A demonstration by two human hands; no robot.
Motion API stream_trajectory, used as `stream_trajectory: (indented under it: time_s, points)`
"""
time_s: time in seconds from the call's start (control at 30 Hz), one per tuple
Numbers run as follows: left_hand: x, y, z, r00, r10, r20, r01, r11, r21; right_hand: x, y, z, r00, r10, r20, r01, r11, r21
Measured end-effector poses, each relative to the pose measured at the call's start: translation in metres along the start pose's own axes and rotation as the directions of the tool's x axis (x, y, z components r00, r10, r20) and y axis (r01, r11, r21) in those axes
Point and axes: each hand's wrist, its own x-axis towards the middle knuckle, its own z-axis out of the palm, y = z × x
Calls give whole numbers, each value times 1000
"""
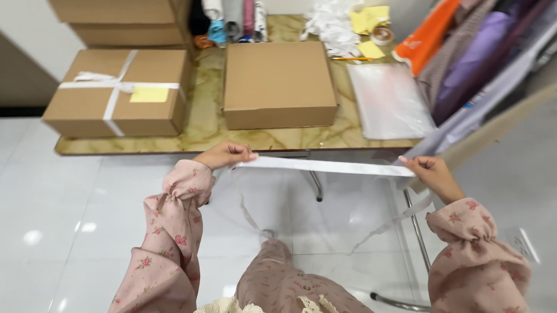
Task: The person wraps a white ribbon around a brown cardboard box, tying it into a bow. They then write on a yellow sticky note with a pencil and place the note on the box.
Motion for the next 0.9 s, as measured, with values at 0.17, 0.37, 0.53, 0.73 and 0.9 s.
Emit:
stream_trajectory:
  time_s: [0.17,0.37,0.53,0.73,0.9]
  points:
    - [-32,30,-20,950,-175,-258,112,964,-240,83,9,34,996,-52,70,51,999,17]
    - [-21,12,-62,863,-174,-475,100,979,-177,146,-2,74,995,-90,54,89,996,23]
    - [28,-40,-115,820,-124,-559,147,989,-4,215,2,89,995,-103,-2,103,995,8]
    - [117,-76,-199,820,-33,-571,186,959,212,341,29,114,989,-135,-52,129,985,-113]
    - [189,-124,-262,811,-35,-584,257,918,302,424,59,144,980,-134,-147,82,945,-317]
